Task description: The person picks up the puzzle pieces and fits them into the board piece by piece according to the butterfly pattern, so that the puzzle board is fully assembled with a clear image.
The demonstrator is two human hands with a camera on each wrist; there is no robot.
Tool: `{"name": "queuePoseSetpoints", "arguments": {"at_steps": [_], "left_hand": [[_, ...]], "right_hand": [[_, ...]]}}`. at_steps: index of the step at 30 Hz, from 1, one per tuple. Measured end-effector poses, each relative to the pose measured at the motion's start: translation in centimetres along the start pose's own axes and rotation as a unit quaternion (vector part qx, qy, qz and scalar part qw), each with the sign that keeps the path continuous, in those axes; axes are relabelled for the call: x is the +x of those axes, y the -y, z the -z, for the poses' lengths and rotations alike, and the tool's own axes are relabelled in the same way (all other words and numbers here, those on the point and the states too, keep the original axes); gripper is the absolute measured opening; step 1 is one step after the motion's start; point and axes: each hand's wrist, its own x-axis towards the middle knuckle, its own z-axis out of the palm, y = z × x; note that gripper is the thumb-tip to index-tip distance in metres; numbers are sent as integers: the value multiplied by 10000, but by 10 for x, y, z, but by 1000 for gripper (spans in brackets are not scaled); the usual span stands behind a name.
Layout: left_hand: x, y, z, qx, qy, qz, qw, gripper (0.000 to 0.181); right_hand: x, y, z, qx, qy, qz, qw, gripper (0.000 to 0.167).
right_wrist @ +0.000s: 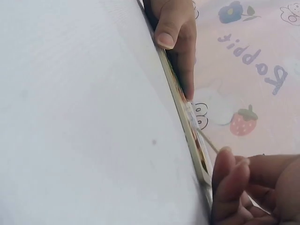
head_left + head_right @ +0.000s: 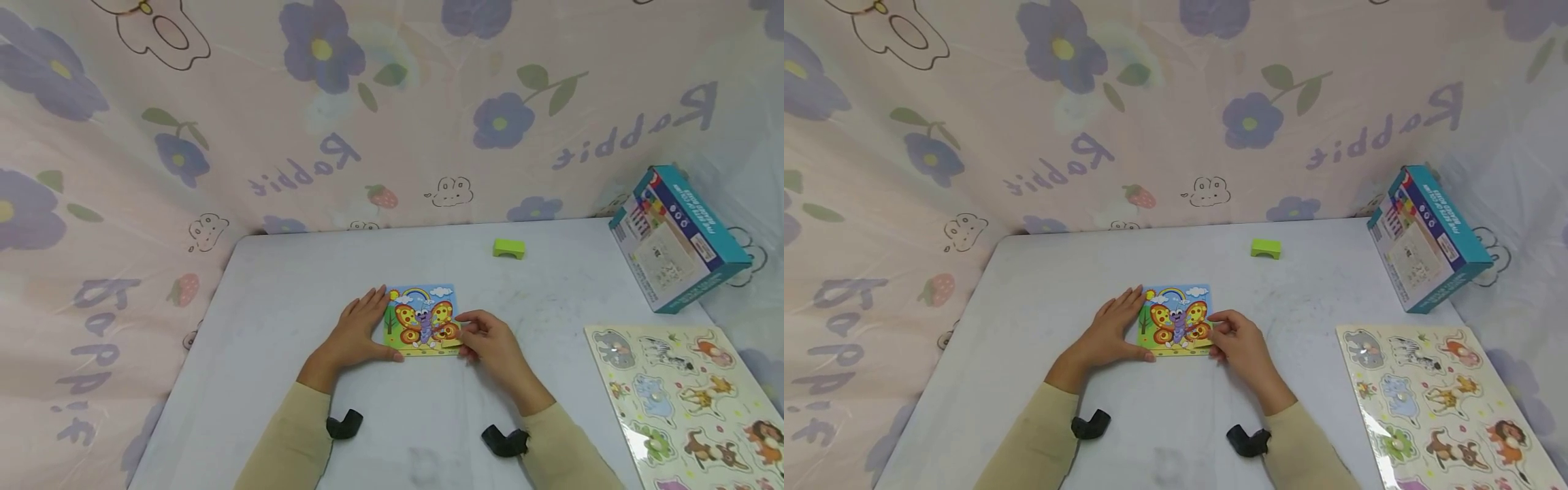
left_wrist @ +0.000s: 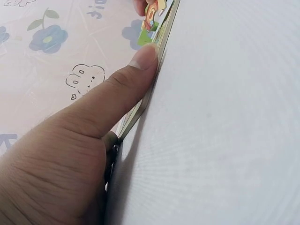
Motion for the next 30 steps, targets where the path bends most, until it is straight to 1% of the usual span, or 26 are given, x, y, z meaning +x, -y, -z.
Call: {"name": "queuePoseSetpoints", "arguments": {"at_steps": [7, 14, 21, 24, 27, 30], "left_hand": [[1, -1, -1, 36, 67, 27, 10000, 137], [1, -1, 0, 56, 101, 43, 9999, 137], [1, 0, 0, 127, 147, 109, 9998, 138], [2, 0, 0, 125, 146, 109, 9998, 137], [2, 0, 0, 99, 125, 97, 9998, 137], [2, 0, 0, 91, 158, 121, 9998, 138]], "right_hand": [[6, 1, -8, -146, 102, -40, 9998, 27], [6, 6, -11, -424, 10, -203, 9989, 24], [4, 10, -12, -545, 79, -184, 9983, 23], [4, 10, -13, -628, 30, -156, 9979, 23], [5, 10, -12, -800, -44, -110, 9967, 22], [4, 9, -10, -1173, -181, -9, 9929, 22]]}}
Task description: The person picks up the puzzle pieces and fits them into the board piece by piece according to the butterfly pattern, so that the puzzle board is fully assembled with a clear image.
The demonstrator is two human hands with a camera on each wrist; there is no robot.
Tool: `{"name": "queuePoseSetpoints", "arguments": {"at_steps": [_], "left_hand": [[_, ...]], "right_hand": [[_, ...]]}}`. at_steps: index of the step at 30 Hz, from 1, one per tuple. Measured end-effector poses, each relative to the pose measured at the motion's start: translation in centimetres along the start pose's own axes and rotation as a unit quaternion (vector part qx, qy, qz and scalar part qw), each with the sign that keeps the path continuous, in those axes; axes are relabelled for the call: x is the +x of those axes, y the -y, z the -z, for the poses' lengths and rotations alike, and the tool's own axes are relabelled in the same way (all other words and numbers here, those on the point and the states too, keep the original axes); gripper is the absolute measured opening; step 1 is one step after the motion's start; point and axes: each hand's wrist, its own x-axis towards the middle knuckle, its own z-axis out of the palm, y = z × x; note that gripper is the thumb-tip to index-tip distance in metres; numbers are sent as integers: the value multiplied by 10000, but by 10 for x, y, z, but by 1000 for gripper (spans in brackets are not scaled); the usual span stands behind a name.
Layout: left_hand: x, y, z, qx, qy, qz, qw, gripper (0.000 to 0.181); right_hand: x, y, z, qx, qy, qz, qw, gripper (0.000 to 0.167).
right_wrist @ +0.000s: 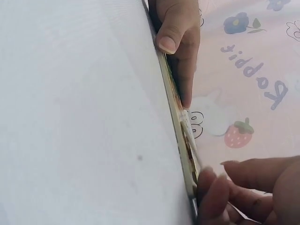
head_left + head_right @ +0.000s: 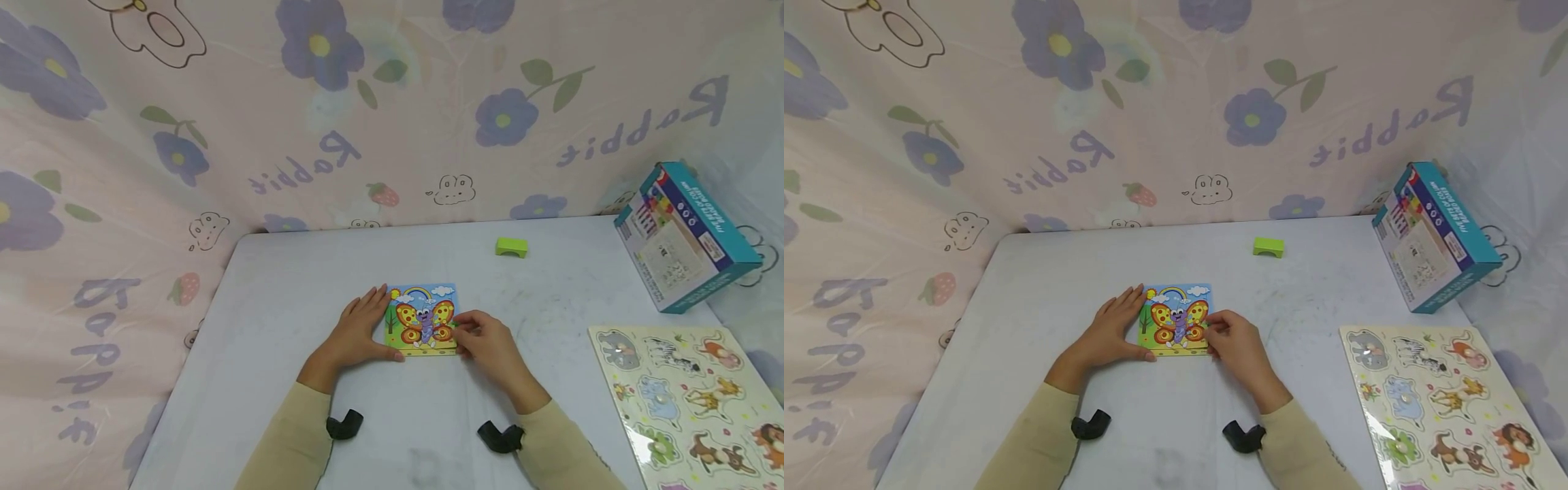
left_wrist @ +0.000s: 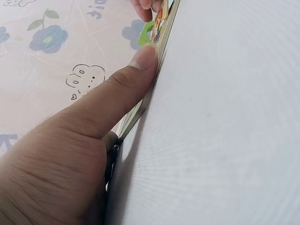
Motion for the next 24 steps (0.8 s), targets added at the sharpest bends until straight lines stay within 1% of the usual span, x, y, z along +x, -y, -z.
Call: {"name": "queuePoseSetpoints", "arguments": {"at_steps": [4, 10, 13, 15, 16, 19, 20, 21, 23, 24], "left_hand": [[0, 0, 0, -3, 4, -8, 10000, 137], [-1, 0, 0, -43, -73, -61, 9999, 136], [-2, -1, 1, -62, -78, -65, 9999, 136], [-2, -2, 1, -59, -81, -62, 9999, 136], [-2, -2, 1, -64, -91, -60, 9999, 136], [-1, -2, 1, -45, -90, -43, 9999, 136], [-1, -2, 1, -42, -89, -38, 9999, 136], [-1, -2, 1, -39, -87, -30, 9999, 136], [-1, -2, 1, -43, -89, -32, 9999, 136], [-1, -2, 1, -48, -89, -31, 9999, 136]], "right_hand": [[-2, 0, 3, -425, -167, 187, 9988, 23], [-3, -2, 4, -376, -61, 581, 9976, 24], [-4, -4, 3, -493, 40, 963, 9941, 24], [-5, -5, 3, -864, 165, 1307, 9875, 25], [-5, -6, 2, -1107, 234, 1490, 9823, 26], [-7, -8, 2, -1922, 411, 1967, 9606, 28], [-7, -8, 2, -2142, 452, 2065, 9536, 28], [-7, -9, 2, -2281, 475, 2123, 9490, 28], [-8, -9, 2, -2467, 474, 2176, 9432, 26], [-8, -9, 2, -2500, 469, 2186, 9421, 24]]}}
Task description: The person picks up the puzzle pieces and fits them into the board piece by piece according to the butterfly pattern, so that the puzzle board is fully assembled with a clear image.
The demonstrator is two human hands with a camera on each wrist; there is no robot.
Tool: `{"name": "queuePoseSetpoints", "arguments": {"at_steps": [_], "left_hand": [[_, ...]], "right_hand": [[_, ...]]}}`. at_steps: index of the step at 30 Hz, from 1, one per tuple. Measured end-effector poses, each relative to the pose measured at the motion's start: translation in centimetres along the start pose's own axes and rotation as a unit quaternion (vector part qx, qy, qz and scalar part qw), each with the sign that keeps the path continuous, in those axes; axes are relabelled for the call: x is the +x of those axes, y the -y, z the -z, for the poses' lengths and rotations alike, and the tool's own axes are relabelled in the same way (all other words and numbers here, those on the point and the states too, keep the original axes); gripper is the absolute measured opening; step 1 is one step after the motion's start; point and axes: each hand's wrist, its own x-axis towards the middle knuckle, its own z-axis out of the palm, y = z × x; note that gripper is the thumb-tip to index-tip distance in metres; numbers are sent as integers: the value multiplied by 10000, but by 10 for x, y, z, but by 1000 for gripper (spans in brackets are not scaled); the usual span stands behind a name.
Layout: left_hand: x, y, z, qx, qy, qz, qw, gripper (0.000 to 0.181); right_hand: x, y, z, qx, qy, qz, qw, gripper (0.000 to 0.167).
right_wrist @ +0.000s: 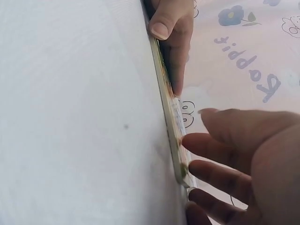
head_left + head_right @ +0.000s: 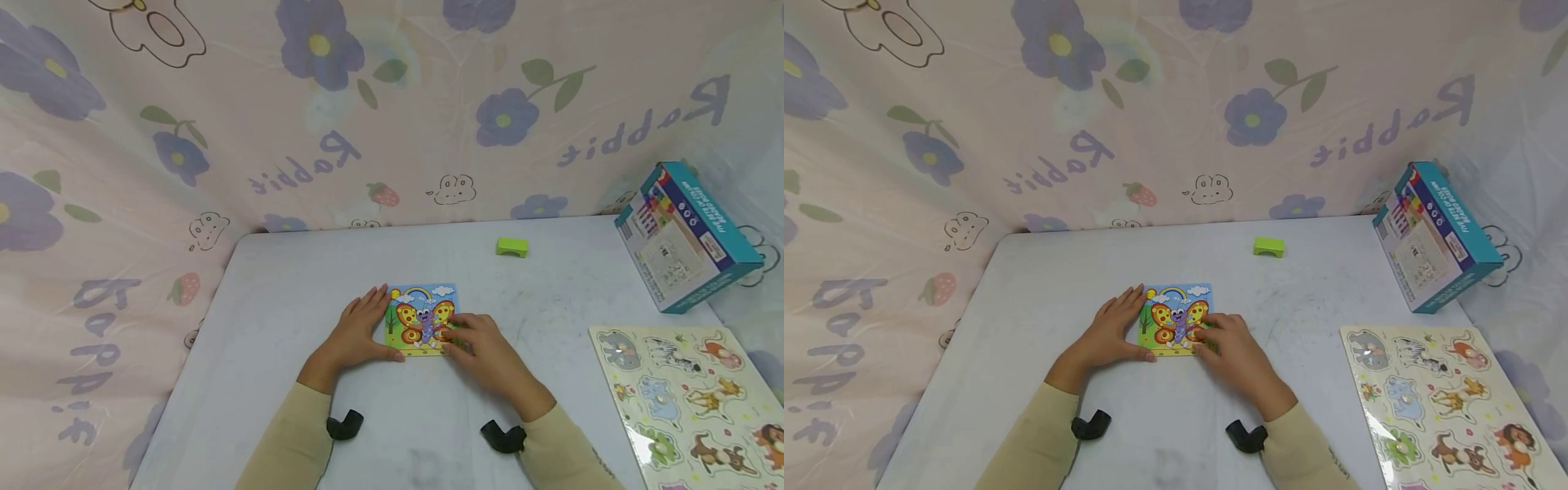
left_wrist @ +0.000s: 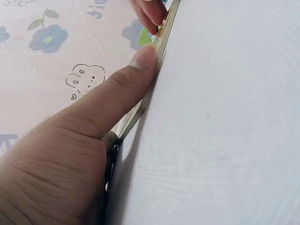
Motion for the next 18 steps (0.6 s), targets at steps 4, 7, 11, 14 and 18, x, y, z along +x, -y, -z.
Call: {"name": "queuePoseSetpoints", "arguments": {"at_steps": [4, 7, 11, 14, 18], "left_hand": [[0, 1, 0, -9, -25, -21, 10000, 135], [1, 2, -1, 7, -25, -22, 10000, 136], [2, 2, -1, -6, 19, -11, 10000, 136], [2, 2, 0, -52, 37, 4, 10000, 136], [3, 2, 0, -31, 48, 70, 10000, 133]], "right_hand": [[0, 1, -1, 1, -6, 14, 10000, 22], [0, 0, 0, 76, 24, -35, 10000, 25], [2, -1, 4, 347, 14, -216, 9992, 34], [5, -1, 10, 524, -17, -271, 9983, 39], [15, 0, 23, 343, 71, -347, 9988, 46]]}}
